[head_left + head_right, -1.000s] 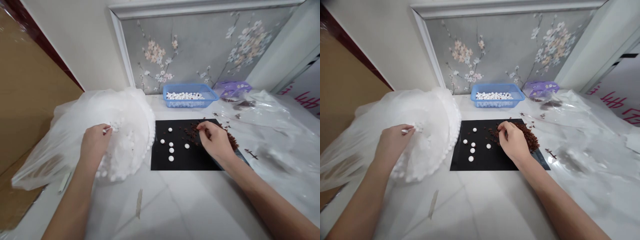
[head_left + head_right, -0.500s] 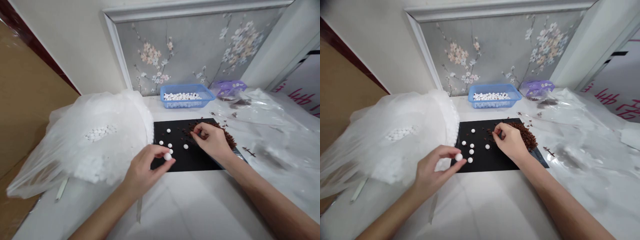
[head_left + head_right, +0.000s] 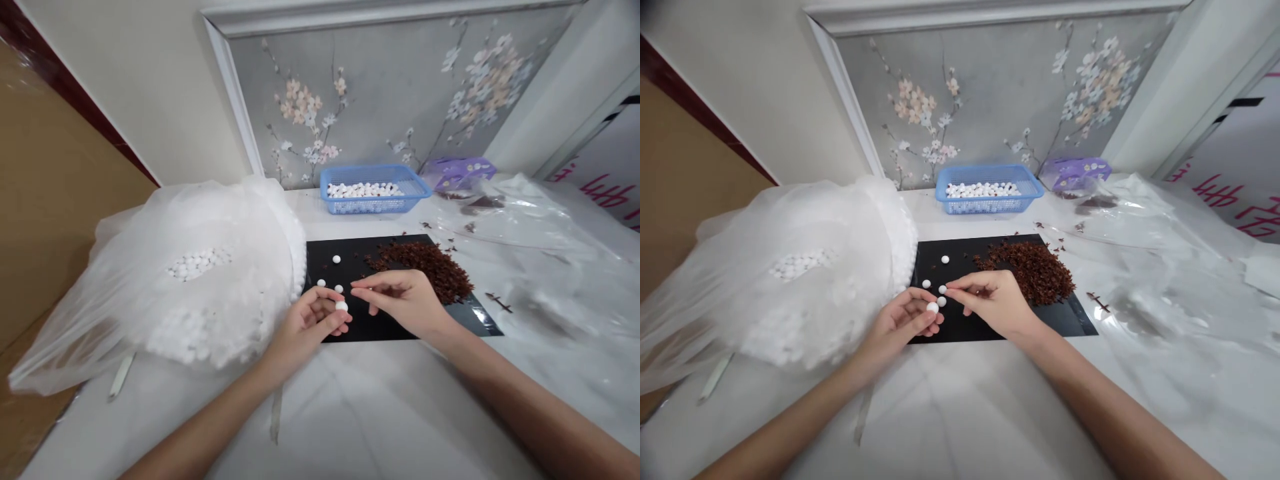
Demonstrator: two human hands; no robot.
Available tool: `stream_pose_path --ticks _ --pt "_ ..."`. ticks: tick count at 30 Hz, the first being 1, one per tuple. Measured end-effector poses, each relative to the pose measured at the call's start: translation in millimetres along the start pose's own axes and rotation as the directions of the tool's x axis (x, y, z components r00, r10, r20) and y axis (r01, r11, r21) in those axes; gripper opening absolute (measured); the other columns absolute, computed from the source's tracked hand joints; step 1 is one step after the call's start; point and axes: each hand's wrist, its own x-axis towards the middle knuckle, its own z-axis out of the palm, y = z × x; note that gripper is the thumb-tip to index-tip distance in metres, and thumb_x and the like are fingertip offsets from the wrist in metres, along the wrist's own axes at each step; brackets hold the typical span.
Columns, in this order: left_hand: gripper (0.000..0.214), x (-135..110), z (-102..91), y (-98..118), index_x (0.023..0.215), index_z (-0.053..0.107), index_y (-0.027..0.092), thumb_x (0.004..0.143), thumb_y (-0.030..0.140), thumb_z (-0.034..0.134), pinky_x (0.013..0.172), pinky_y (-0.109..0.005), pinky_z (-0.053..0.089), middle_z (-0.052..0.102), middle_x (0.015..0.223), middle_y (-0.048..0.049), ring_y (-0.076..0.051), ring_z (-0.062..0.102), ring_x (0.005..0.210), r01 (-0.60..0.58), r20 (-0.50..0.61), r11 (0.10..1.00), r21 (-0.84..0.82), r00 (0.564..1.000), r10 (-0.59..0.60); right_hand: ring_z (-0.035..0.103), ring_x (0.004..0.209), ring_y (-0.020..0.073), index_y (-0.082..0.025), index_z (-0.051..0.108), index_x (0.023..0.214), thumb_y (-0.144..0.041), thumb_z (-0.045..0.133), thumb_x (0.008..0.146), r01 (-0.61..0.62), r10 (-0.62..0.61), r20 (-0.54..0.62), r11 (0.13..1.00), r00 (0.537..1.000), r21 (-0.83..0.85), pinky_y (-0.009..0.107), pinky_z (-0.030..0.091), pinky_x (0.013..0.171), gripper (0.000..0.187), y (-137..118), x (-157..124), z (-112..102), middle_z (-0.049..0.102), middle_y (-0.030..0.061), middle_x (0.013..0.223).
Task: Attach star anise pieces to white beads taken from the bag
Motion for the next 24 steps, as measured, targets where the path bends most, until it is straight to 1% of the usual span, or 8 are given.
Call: stream_pose_path --ticks 3,5,8,11,14,18,21,24 --pt "0.033 1.7 -1.1 0.0 0.096 0.053 0.017 0.074 0.038 0.063 0.072 -0.025 0.047 0.065 0.082 -0.0038 -0.013 0.062 0.075 0.036 -0.012 0.999 -0.039 0.999 -0.037 0.057 0.044 0.0115 -0.016 0.069 0.081 -0.037 0.062 0.074 -0.042 0.041 0.014 0.998 0.999 0.052 0.023 0.048 0.045 0.023 -5.0 -2.7 5.7 0.062 0.0010 0.054" --pt "0.033 2.5 -1.2 0.2 0.094 0.054 0.016 0.073 0.040 0.063 0.073 -0.026 0.047 0.067 0.080 -0.0050 -0.014 0.063 0.076 0.061 -0.001 0.997 -0.037 0.998 -0.061 0.055 0.043 0.0106 -0.016 0.067 0.081 -0.037 0.062 0.074 -0.038 0.038 0.006 0.997 0.999 0.070 0.022 0.047 0.043 0.023 -7.1 -4.1 8.2 0.060 -0.0003 0.053" --pt "0.032 3.8 -1.4 0.6 0.090 0.059 0.015 0.071 0.040 0.065 0.070 -0.025 0.046 0.067 0.080 -0.0056 -0.014 0.064 0.072 0.076 0.012 0.997 -0.008 0.997 -0.076 0.050 0.039 0.0077 -0.017 0.061 0.077 -0.037 0.062 0.075 -0.031 0.032 -0.012 0.998 0.999 0.056 0.020 0.041 0.039 0.020 -8.2 -6.4 11.1 0.056 -0.0025 0.054" --pt "0.030 5.6 -2.6 -0.1 0.088 0.064 0.015 0.069 0.037 0.068 0.068 -0.024 0.046 0.067 0.083 -0.0056 -0.013 0.062 0.072 0.081 -0.011 0.997 -0.005 0.997 -0.081 0.046 0.039 0.0067 -0.018 0.057 0.078 -0.035 0.057 0.079 -0.010 0.010 0.002 1.000 1.000 -0.001 0.019 0.038 0.038 0.018 -8.3 -8.5 13.6 0.049 -0.0047 0.051" --pt "0.026 6.8 -3.6 -0.8 0.087 0.067 0.016 0.069 0.035 0.068 0.068 -0.023 0.045 0.067 0.080 -0.0039 -0.012 0.061 0.072 0.085 -0.023 0.995 -0.049 0.996 -0.086 0.044 0.042 0.0068 -0.018 0.055 0.081 -0.033 0.050 0.084 0.042 -0.041 0.022 0.996 0.999 -0.082 0.020 0.037 0.040 0.016 -8.2 -10.1 15.6 0.049 -0.0034 0.056" --pt "0.020 6.4 -2.8 0.3 0.080 0.069 0.016 0.070 0.034 0.067 0.068 -0.022 0.044 0.066 0.073 -0.0028 -0.010 0.059 0.069 0.080 0.025 0.995 -0.054 0.997 -0.079 0.047 0.054 0.0082 -0.019 0.053 0.081 -0.028 0.044 0.087 0.147 -0.139 0.061 0.973 0.988 -0.177 0.021 0.039 0.048 0.014 -6.7 -12.6 18.2 0.053 0.0001 0.072" --pt "0.018 5.9 -1.9 1.4 0.077 0.069 0.016 0.071 0.033 0.067 0.069 -0.021 0.044 0.065 0.072 -0.0014 -0.009 0.058 0.068 0.079 0.045 0.996 -0.042 0.996 -0.077 0.047 0.061 0.0100 -0.020 0.052 0.082 -0.025 0.042 0.089 0.221 -0.205 0.090 0.945 0.975 -0.240 0.022 0.040 0.054 0.013 -5.1 -14.0 19.2 0.052 0.0009 0.074" --pt "0.018 6.3 -2.2 1.8 0.078 0.069 0.016 0.070 0.032 0.067 0.069 -0.021 0.044 0.066 0.073 -0.0015 -0.009 0.058 0.068 0.088 0.033 0.995 -0.053 0.996 -0.086 0.048 0.064 0.0102 -0.020 0.050 0.083 -0.023 0.041 0.089 0.256 -0.237 0.101 0.929 0.966 -0.266 0.022 0.040 0.057 0.011 -4.6 -14.2 18.1 0.052 0.0010 0.076"
